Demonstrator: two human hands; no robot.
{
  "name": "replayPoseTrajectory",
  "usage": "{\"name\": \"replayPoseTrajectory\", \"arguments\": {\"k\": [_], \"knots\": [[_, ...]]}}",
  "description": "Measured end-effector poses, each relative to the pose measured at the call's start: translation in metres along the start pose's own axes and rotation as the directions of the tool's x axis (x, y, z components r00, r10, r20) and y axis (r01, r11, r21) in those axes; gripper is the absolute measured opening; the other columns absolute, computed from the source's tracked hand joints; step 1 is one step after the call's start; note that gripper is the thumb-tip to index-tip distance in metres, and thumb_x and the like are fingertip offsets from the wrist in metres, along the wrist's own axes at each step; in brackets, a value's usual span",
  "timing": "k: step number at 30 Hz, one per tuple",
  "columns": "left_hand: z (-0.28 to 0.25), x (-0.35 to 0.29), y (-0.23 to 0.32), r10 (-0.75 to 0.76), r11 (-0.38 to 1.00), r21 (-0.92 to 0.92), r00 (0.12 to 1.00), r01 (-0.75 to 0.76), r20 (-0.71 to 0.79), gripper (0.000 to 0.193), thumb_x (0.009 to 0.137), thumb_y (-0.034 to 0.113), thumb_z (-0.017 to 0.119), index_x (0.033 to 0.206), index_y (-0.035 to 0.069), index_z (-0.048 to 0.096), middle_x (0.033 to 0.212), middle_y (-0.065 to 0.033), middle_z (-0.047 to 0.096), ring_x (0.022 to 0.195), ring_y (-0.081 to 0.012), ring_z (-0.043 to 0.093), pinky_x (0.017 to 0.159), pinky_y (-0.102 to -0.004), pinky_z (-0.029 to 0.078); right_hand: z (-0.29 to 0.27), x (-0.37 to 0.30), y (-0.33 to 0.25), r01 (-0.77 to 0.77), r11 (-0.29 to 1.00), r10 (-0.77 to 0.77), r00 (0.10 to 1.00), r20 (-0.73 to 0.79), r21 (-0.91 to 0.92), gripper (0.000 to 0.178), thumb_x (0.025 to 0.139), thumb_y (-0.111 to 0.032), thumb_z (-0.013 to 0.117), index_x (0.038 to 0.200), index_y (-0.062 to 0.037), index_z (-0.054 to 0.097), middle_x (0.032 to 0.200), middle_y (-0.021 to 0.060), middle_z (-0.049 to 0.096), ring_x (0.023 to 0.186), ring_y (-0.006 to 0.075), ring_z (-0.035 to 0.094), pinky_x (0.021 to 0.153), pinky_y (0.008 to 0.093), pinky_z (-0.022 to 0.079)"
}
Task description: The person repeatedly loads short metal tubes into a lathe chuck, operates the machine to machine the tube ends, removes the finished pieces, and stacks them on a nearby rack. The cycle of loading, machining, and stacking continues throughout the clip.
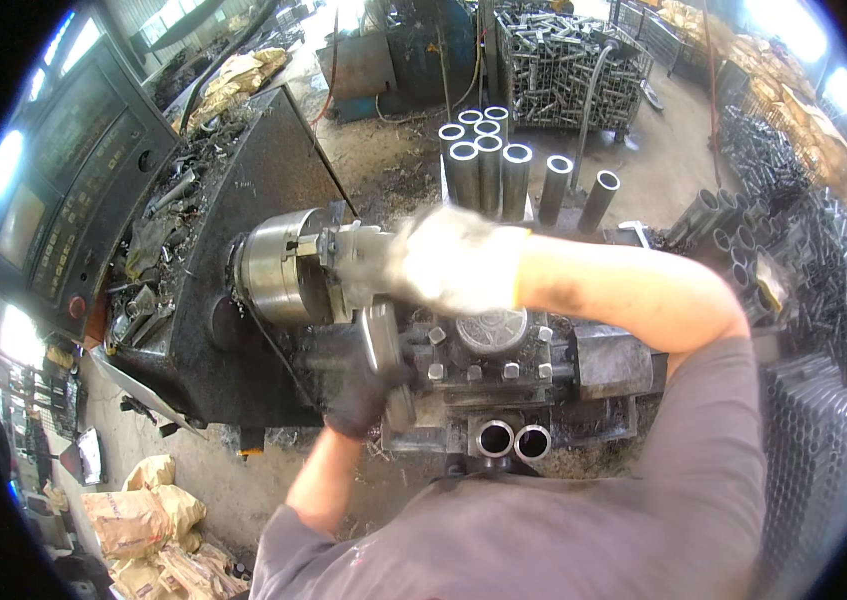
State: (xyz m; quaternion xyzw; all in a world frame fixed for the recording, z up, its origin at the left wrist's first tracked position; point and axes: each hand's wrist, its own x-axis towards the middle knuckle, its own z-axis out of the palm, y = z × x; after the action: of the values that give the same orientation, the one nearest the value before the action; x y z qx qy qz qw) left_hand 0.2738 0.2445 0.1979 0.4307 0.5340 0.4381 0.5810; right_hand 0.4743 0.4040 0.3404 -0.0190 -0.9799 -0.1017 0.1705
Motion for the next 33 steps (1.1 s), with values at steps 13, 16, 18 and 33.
{"name": "replayPoseTrajectory", "arguments": {"k": [13, 16, 18, 33], "knots": [[-0.088, -0.054, -0.089, 0.009, 0.997, 0.080, 0.927, 0.023, -0.374, 0.029, 0.101, 0.017, 0.069, 0.126, 0.001, 0.072, 0.116, -0.0080, 0.076, 0.101, -0.0197, 0.072, 0.092, -0.0355, 0.058, 0.076, -0.074, 0.072, -0.743, 0.641, 0.679, 0.434, 0.592, -0.191, 0.039, 0.081, -0.038, 0.085, 0.104, -0.0067, 0.082, 0.088, 0.0174, 0.079, 0.079, 0.0344, 0.078, 0.073, 0.0444, 0.063], [-0.123, -0.089, -0.175, -0.101, 0.984, -0.176, 0.741, -0.024, -0.664, 0.030, 0.103, 0.030, 0.069, 0.117, 0.004, 0.071, 0.101, -0.0070, 0.071, 0.089, -0.0207, 0.069, 0.078, -0.0364, 0.058, 0.107, -0.092, 0.082, -0.641, 0.767, 0.547, 0.685, 0.481, 0.041, 0.041, 0.081, -0.036, 0.084, 0.100, -0.0001, 0.079, 0.081, 0.0189, 0.077, 0.073, 0.0343, 0.076, 0.070, 0.0424, 0.061], [-0.156, -0.110, -0.219, -0.119, 0.937, -0.273, 0.534, -0.218, -0.837, 0.033, 0.103, 0.039, 0.069, 0.107, 0.006, 0.068, 0.088, -0.0051, 0.065, 0.076, -0.0184, 0.063, 0.071, -0.0348, 0.055, 0.130, -0.104, 0.091, -0.696, 0.701, 0.503, 0.638, 0.583, 0.156, 0.038, 0.083, -0.033, 0.082, 0.098, 0.0011, 0.078, 0.083, 0.0206, 0.077, 0.073, 0.0340, 0.075, 0.069, 0.0433, 0.059], [-0.306, -0.196, -0.238, -0.429, 0.755, -0.586, 0.452, -0.296, -0.782, 0.042, 0.106, 0.050, 0.058, 0.076, 0.022, 0.050, 0.062, 0.0020, 0.044, 0.049, -0.0162, 0.040, 0.065, -0.0509, 0.051, 0.114, 0.038, 0.086, -0.887, 0.094, 0.269, 0.460, 0.846, 0.452, 0.093, 0.096, -0.015, 0.072, 0.172, -0.0157, 0.020, 0.099, 0.0108, 0.075, 0.073, 0.0196, 0.068, 0.066, 0.0327, 0.060]]}}
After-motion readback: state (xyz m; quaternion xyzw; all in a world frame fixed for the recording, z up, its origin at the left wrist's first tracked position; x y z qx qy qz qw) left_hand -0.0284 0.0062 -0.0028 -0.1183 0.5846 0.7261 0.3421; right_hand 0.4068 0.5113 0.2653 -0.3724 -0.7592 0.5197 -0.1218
